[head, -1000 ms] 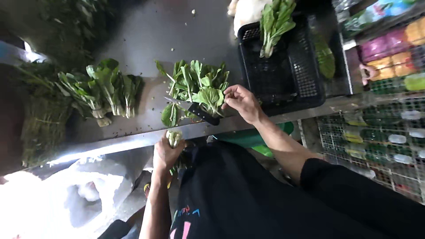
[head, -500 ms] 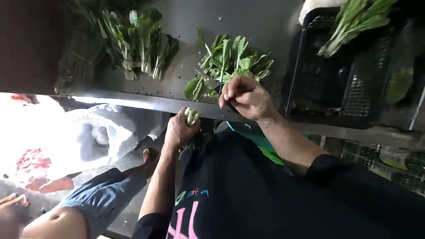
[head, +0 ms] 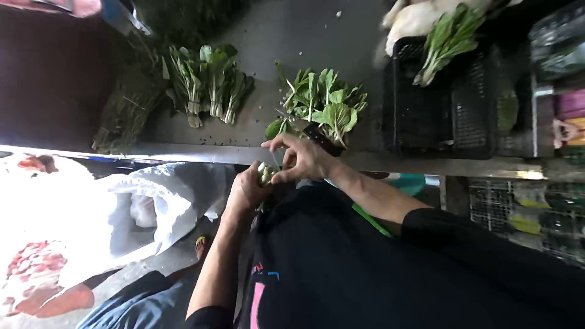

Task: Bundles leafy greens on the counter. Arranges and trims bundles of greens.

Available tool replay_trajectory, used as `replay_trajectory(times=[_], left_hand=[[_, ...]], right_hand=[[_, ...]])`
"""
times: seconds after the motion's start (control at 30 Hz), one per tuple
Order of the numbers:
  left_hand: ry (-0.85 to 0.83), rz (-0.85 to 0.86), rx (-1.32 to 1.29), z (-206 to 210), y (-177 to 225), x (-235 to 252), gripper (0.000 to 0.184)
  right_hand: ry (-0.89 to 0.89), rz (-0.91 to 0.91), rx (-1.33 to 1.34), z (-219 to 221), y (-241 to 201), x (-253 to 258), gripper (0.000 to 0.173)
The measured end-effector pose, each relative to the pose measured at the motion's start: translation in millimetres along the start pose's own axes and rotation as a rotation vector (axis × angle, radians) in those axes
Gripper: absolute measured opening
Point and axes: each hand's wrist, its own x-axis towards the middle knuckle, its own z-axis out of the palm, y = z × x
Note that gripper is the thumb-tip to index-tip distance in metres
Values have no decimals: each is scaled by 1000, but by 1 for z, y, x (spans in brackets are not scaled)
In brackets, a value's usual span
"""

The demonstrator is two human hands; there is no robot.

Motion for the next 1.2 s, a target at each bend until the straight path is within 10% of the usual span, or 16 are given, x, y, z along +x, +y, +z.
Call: replay_trajectory(times=[0.17,0.33,0.57,0.83,1.03,1.2], left_hand=[[-49,30,-16,-14,-28,-22,34],[123,-197,-223,-21,-81,-45,42],[151,-233,-792,-26,-175,-40,60],[-132,212,-930,-45,-153,-51,52],[-320,137,-194,-44,-102,-32,52],[-302,-172,204,-56,-104,-25,71]], right_hand=[[-211,22,-223,60,-14,14,84],[-244,183,-236,105,7,3,55],[-265,-343,-58,151,-88,-21,24],[169,731,501,136,35,-18,21],[177,803,540,146,-9,34,23],[-153,360,-81,147,-74,55,28]])
